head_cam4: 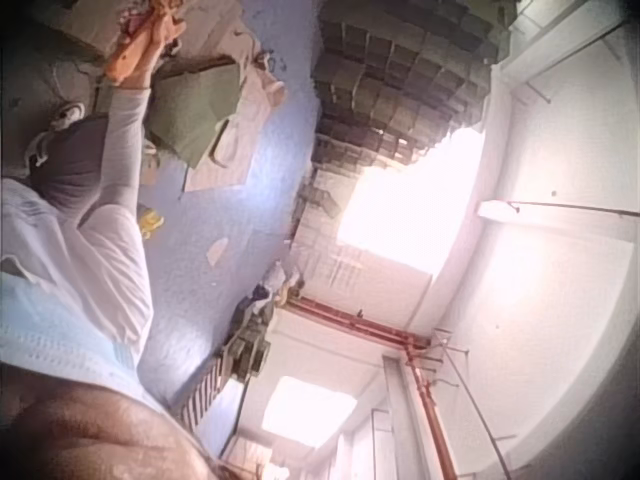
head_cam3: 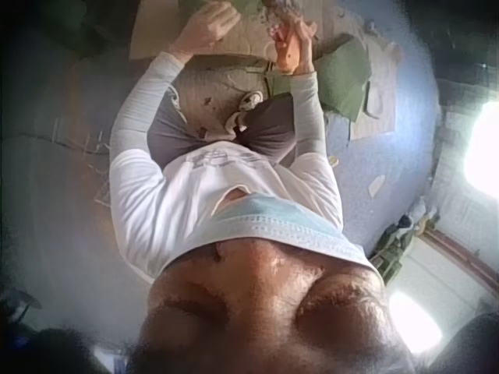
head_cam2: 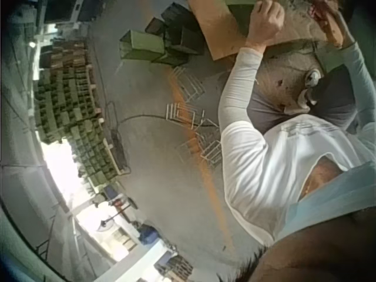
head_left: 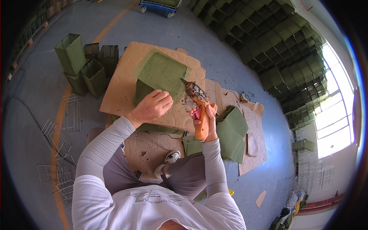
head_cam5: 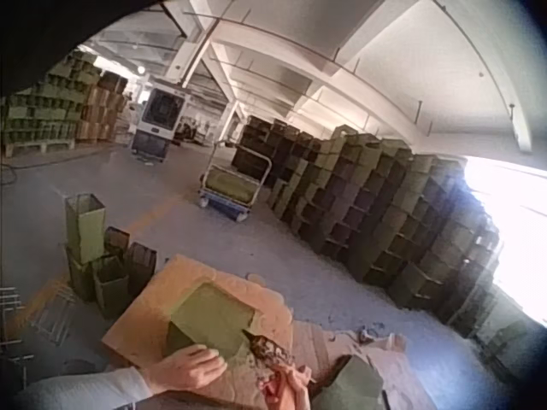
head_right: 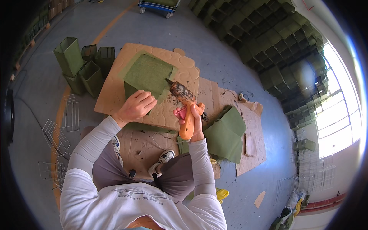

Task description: The recorder uses a hot glue gun to secure green fabric lining to a wire mesh storage bin frame.

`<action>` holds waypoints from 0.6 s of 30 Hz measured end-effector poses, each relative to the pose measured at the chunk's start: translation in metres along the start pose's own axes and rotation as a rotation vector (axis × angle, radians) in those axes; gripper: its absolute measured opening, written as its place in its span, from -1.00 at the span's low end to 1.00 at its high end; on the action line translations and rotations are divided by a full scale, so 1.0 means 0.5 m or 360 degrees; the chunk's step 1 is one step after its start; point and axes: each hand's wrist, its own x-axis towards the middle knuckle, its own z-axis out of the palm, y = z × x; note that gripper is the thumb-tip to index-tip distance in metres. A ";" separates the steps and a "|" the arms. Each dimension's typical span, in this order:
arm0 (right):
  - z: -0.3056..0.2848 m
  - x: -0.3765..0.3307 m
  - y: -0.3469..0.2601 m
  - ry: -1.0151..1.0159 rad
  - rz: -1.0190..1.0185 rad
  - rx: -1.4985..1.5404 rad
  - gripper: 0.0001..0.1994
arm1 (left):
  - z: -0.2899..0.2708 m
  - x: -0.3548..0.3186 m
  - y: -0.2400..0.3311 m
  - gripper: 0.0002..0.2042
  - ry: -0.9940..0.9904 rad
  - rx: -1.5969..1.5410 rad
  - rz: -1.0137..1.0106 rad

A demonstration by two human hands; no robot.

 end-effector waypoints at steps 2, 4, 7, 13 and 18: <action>0.007 -0.010 0.010 0.0035 0.0028 -0.0055 -0.65 | 0.000 -0.004 -0.002 -0.75 -0.0049 -0.0030 -0.0023; 0.018 -0.017 0.014 0.0053 0.0026 -0.0075 -0.64 | -0.001 -0.005 -0.003 -0.75 -0.0069 -0.0031 -0.0012; 0.005 -0.026 0.016 0.0065 0.0021 -0.0084 -0.64 | 0.000 -0.003 0.000 -0.75 -0.0052 -0.0045 0.0006; 0.001 -0.051 0.032 0.0035 0.0076 -0.0044 -0.64 | -0.001 -0.005 0.000 -0.75 -0.0012 -0.0049 -0.0012; -0.002 -0.065 0.046 0.0034 0.0064 -0.0072 -0.63 | 0.001 -0.004 0.003 -0.76 -0.0010 -0.0067 -0.0020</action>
